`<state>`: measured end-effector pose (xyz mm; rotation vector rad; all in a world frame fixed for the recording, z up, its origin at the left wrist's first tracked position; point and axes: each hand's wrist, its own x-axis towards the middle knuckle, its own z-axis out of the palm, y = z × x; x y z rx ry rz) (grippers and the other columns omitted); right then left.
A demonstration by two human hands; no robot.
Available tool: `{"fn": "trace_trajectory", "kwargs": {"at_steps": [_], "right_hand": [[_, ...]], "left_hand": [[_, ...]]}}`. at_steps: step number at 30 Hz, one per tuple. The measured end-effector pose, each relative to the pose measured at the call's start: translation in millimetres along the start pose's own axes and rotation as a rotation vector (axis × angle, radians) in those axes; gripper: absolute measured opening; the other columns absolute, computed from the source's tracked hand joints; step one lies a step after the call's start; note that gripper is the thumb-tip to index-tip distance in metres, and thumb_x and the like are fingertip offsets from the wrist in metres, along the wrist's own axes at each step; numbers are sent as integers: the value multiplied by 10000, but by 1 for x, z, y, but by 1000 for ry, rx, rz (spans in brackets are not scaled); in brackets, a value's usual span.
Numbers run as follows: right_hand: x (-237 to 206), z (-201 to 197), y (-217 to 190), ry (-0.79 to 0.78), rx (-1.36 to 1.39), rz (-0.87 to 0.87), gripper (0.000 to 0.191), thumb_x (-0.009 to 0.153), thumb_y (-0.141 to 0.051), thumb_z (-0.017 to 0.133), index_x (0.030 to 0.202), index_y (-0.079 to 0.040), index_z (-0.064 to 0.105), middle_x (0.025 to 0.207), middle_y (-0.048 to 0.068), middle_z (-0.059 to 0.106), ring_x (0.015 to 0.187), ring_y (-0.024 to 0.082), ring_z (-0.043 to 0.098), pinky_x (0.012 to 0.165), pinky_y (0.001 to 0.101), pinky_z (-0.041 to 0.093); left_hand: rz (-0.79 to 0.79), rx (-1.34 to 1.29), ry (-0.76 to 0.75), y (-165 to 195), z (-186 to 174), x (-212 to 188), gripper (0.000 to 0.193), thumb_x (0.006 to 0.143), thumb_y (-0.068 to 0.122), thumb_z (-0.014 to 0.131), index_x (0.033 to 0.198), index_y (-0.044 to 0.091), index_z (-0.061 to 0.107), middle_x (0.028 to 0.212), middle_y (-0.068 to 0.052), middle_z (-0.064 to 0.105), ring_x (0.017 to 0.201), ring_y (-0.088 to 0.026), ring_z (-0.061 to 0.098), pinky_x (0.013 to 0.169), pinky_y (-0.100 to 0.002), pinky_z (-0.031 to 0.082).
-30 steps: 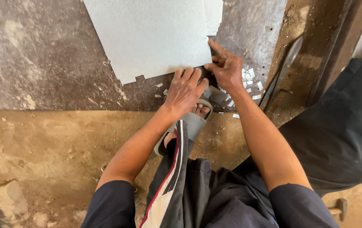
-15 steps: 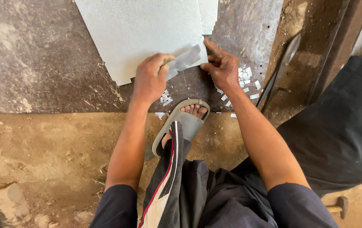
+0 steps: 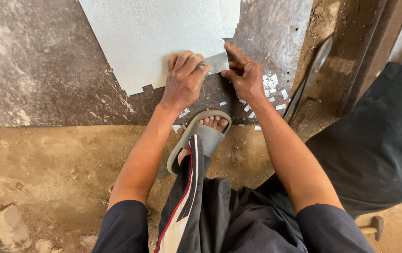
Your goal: The person sits on the floor and uses large shears to cut notches and trim edges from white rectangular sheets. They repeatedly reposition the sheets, cut off small pieces, and stack the trimmed sheets on the work surface.
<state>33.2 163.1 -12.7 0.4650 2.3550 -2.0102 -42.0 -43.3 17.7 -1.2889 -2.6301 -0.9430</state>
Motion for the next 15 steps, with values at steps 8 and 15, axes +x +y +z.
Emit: {"fn": "trace_trajectory", "kwargs": {"at_steps": [8, 15], "right_hand": [[1, 0, -2, -15, -41, 109, 698, 851, 162, 730, 1485, -76, 562, 1145, 92, 767, 1006, 117, 714, 854, 274, 617], [0, 1, 3, -28, -28, 134, 700, 863, 165, 726, 1497, -79, 554, 1105, 94, 782, 992, 115, 714, 863, 268, 611]], "left_hand": [[-24, -82, -35, -3, -5, 3, 253, 829, 55, 818, 1066, 111, 754, 1191, 5, 616, 1207, -212, 541, 1052, -422, 380], [-22, -65, -11, -3, -2, -1, 215, 862, 51, 800, 1066, 112, 769, 1188, 8, 638, 1213, -206, 540, 1062, -414, 388]]}}
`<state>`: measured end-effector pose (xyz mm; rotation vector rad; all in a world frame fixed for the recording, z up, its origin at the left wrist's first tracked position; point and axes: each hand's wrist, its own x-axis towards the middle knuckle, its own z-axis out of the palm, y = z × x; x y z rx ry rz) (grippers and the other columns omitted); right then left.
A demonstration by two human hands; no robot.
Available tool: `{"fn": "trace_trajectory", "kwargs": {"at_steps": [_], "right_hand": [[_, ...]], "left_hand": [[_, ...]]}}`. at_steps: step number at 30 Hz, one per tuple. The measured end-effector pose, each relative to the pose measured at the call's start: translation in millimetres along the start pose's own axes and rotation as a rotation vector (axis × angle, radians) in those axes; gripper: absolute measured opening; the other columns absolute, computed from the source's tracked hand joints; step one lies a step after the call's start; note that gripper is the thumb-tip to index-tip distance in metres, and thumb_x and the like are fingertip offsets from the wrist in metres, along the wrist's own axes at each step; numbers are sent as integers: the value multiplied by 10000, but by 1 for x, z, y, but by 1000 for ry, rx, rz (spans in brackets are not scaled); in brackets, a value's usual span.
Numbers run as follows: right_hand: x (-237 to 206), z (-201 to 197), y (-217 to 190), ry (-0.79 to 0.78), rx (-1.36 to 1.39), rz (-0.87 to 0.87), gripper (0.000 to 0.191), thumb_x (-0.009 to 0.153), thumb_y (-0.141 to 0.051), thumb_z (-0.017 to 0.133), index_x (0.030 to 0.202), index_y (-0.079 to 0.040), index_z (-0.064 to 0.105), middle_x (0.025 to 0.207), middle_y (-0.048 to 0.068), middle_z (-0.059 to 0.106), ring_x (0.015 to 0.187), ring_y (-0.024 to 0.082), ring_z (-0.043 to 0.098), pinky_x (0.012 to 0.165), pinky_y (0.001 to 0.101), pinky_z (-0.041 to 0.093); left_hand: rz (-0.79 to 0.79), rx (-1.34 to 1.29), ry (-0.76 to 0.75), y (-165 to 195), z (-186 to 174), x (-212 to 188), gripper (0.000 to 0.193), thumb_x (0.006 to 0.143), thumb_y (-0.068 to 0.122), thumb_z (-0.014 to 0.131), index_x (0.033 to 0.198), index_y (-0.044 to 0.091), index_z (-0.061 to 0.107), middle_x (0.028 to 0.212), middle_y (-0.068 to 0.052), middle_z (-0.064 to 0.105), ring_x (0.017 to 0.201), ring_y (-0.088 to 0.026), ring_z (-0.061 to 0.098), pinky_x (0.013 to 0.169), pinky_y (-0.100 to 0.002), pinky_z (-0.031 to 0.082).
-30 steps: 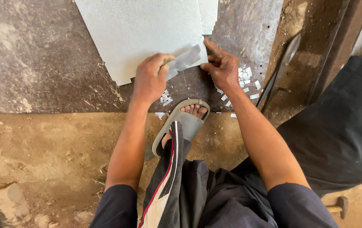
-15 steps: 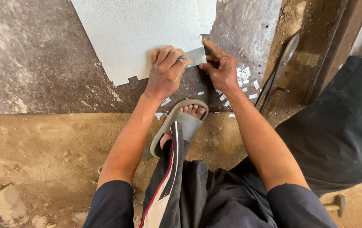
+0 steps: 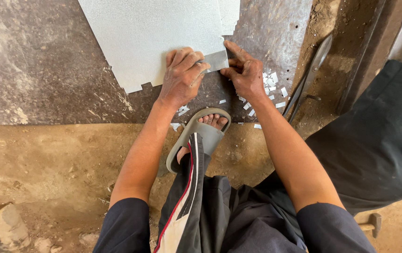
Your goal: The person sits on the floor and uses large shears to cut notches and trim edges from white rectangular sheets. They repeatedly reposition the sheets, cut off small pieces, and stack the trimmed sheets on the work surface.
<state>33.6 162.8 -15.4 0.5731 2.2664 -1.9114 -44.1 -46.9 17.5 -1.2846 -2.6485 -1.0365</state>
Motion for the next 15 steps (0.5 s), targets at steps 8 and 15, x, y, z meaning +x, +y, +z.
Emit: {"fn": "trace_trajectory", "kwargs": {"at_steps": [8, 15], "right_hand": [[-5, 5, -12, 49, 94, -64, 633, 818, 94, 760, 1389, -59, 532, 1114, 99, 738, 985, 126, 734, 832, 258, 619], [4, 18, -23, 253, -25, 106, 203, 876, -44, 799, 1039, 20, 696, 847, 88, 787, 735, 101, 713, 638, 230, 558]], "left_hand": [[13, 72, -6, 2, 1, -2, 144, 871, 80, 760, 1007, 114, 793, 1204, -30, 668, 1214, -230, 536, 1051, -430, 380], [11, 121, 7, 7, -3, -10, 146, 894, 91, 770, 1034, 110, 807, 1245, -57, 648, 1251, -254, 519, 1068, -447, 392]]}}
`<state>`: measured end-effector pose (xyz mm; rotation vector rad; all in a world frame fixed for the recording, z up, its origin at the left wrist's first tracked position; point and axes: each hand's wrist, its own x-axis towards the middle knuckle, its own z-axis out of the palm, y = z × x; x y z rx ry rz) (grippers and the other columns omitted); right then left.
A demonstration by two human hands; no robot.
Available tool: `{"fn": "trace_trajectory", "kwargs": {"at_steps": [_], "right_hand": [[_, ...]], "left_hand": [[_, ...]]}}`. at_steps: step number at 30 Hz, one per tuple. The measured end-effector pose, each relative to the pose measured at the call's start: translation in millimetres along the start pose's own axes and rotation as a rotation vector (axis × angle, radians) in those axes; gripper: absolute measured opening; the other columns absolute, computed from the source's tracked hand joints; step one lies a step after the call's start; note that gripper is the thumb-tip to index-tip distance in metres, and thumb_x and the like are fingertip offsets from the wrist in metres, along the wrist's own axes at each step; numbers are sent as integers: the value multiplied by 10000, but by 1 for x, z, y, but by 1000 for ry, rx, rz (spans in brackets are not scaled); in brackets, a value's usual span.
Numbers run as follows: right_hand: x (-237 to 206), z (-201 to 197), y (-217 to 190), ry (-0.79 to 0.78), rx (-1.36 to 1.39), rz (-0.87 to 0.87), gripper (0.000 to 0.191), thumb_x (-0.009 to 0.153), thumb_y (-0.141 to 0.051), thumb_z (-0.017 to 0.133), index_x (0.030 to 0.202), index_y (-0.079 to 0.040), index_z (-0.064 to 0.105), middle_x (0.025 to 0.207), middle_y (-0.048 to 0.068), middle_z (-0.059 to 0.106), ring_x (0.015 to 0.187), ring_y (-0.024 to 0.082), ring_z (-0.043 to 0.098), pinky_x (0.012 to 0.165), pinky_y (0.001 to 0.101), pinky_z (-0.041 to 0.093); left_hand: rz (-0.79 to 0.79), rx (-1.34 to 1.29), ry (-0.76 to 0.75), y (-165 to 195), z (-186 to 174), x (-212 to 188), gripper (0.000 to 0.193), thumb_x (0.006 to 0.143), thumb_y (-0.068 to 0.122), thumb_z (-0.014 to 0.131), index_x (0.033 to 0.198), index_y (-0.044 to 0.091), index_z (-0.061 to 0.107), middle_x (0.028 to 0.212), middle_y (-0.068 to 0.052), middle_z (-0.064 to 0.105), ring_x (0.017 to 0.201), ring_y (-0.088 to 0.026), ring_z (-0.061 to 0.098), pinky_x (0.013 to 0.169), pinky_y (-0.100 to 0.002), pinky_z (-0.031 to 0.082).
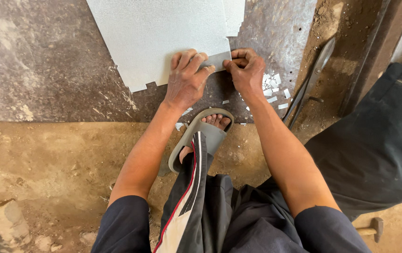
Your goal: The person sits on the floor and uses large shears to cut notches and trim edges from white rectangular sheets. They repeatedly reposition the sheets, cut off small pieces, and stack the trimmed sheets on the work surface.
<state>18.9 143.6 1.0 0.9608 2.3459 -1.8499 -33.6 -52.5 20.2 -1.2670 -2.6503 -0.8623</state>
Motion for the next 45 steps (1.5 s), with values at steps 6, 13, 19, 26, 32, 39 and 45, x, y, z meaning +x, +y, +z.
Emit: {"fn": "trace_trajectory", "kwargs": {"at_steps": [6, 13, 19, 26, 32, 39, 45], "right_hand": [[4, 0, -1, -33, 84, 107, 206, 839, -49, 802, 1000, 23, 697, 820, 77, 767, 676, 90, 679, 564, 239, 529], [2, 2, 3, -41, 118, 80, 203, 849, -22, 791, 1015, 38, 691, 847, 97, 759, 715, 100, 686, 607, 236, 534], [6, 3, 1, -55, 221, 108, 193, 826, 13, 780, 995, 51, 695, 855, 95, 757, 723, 123, 705, 657, 240, 572], [-3, -6, -22, -107, 363, 161, 152, 790, 51, 775, 930, 41, 717, 857, 94, 739, 710, 150, 694, 656, 290, 580], [-8, -3, -39, -121, 388, 131, 162, 796, 35, 781, 938, 62, 710, 874, 104, 731, 750, 166, 701, 677, 311, 591], [-62, -66, 12, 182, -153, -45, 367, 891, -139, 835, 1169, 8, 645, 1049, 138, 713, 971, 198, 703, 783, 321, 573], [-141, -134, 95, 252, -753, 124, 444, 772, -280, 944, 883, 48, 666, 990, 215, 664, 874, 316, 665, 780, 409, 518]], "left_hand": [[-72, -11, 111, -4, -10, -19, 79, 886, 92, 808, 960, 88, 781, 1245, -82, 652, 1230, -271, 545, 1060, -446, 422], [-41, 26, 132, -13, -6, -25, 54, 905, 78, 800, 955, 62, 785, 1227, -85, 659, 1222, -269, 571, 1055, -439, 452], [-163, -80, 290, 24, -7, -27, 240, 826, 192, 817, 999, 60, 715, 1127, -183, 643, 1142, -307, 568, 1005, -484, 482], [-1040, -1881, 1, 59, 25, -28, 278, 945, 255, 741, 1120, 62, 643, 958, -154, 725, 853, -241, 715, 780, -387, 603], [-1058, -2075, 510, 33, 47, -19, 225, 951, 106, 730, 1125, -30, 686, 1040, -172, 745, 912, -285, 744, 787, -401, 599], [-1018, -1875, 548, 20, 78, -28, 104, 954, 1, 708, 1034, -66, 710, 977, -183, 741, 871, -313, 744, 738, -422, 596], [-987, -1920, 535, 21, 88, -33, 107, 955, -6, 707, 1039, -73, 710, 987, -180, 736, 875, -318, 739, 765, -429, 603]]}}
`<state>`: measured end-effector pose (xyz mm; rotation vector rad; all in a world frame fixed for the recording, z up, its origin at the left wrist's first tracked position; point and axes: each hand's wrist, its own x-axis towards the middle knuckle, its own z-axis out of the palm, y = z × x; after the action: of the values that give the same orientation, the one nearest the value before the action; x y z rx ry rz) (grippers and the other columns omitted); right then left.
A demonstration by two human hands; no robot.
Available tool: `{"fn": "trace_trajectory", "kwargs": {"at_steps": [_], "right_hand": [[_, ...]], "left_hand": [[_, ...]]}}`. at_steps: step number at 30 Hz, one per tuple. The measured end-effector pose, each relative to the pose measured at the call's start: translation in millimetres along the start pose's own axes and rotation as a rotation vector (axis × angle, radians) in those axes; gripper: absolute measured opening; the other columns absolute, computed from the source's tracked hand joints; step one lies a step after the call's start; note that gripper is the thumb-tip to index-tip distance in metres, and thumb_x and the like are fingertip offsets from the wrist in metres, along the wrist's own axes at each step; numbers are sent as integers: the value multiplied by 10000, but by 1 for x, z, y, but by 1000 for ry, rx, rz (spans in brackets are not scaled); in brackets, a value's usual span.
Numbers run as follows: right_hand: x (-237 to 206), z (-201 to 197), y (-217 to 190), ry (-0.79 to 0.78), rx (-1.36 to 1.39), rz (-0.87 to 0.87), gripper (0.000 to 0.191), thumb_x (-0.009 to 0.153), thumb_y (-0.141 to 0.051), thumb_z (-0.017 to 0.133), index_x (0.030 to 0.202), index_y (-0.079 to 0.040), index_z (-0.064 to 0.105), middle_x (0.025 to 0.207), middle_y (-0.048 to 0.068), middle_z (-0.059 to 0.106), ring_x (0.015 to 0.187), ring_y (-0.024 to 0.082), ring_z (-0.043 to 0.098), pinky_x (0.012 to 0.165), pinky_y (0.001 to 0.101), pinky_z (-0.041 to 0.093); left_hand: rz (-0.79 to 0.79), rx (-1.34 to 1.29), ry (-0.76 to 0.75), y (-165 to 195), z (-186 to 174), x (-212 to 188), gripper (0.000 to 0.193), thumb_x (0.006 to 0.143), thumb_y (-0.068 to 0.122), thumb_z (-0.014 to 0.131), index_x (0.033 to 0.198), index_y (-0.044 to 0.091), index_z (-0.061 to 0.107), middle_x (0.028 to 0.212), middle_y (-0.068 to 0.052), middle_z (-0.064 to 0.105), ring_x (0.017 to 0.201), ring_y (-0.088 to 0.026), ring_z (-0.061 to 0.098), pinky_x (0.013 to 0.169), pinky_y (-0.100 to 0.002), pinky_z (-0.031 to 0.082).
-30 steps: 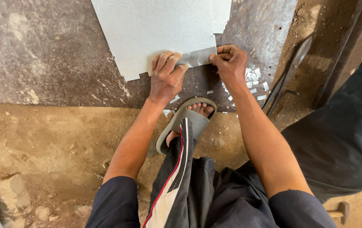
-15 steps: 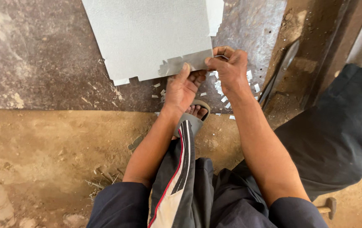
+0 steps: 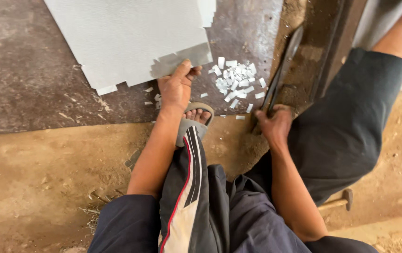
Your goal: The person sits on the floor and uses large shears to cut notches and trim edges from white rectangular sheets. They repeatedly reposition the sheets, cut off small pieces, and stack the trimmed sheets on the work surface.
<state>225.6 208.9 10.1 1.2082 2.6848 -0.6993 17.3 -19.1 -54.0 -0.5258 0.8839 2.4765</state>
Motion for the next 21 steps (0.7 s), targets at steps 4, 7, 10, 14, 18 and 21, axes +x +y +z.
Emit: {"fn": "trace_trajectory", "kwargs": {"at_steps": [4, 7, 10, 14, 18, 21], "right_hand": [[0, -1, 20, -63, -12, 77, 418, 693, -263, 926, 827, 48, 681, 830, 207, 674, 747, 319, 658, 681, 413, 512], [7, -7, 19, -230, 89, 281, 281, 743, -229, 858, 812, 9, 726, 713, 169, 690, 641, 264, 669, 644, 400, 519], [9, -9, 18, -190, 96, 150, 233, 769, -156, 831, 819, 38, 712, 689, 163, 666, 614, 232, 640, 622, 386, 515], [7, -16, 8, -283, 609, 239, 144, 825, -68, 745, 906, 38, 691, 745, 88, 670, 585, 158, 561, 533, 314, 429], [12, -34, -16, -414, 930, 454, 124, 838, -36, 646, 946, -9, 699, 703, 44, 654, 544, 99, 549, 458, 250, 347], [4, -53, -34, -454, 1530, 411, 153, 989, -25, 698, 893, -70, 588, 720, -31, 513, 529, 54, 405, 452, 225, 294]], "left_hand": [[33, 27, -27, 4, 13, -9, 154, 948, -4, 709, 1092, -52, 683, 1005, -166, 727, 864, -305, 729, 761, -421, 604], [29, 48, -57, 8, 19, -10, 166, 956, 8, 698, 1110, -53, 677, 1024, -175, 732, 886, -301, 730, 773, -418, 608], [40, 63, -60, 10, 18, -8, 138, 966, 0, 703, 1093, -52, 682, 1018, -180, 728, 892, -302, 728, 791, -423, 609], [23, 55, -41, 10, 11, -5, 133, 967, 17, 702, 1081, -50, 687, 1015, -177, 729, 893, -302, 734, 786, -424, 607], [26, 56, -58, 11, 9, -6, 146, 963, 26, 708, 1089, -47, 691, 1022, -177, 732, 903, -296, 733, 790, -426, 610], [8, 59, -57, 11, 10, -7, 157, 957, 34, 708, 1094, -42, 695, 1025, -174, 737, 905, -295, 738, 778, -421, 607]]}}
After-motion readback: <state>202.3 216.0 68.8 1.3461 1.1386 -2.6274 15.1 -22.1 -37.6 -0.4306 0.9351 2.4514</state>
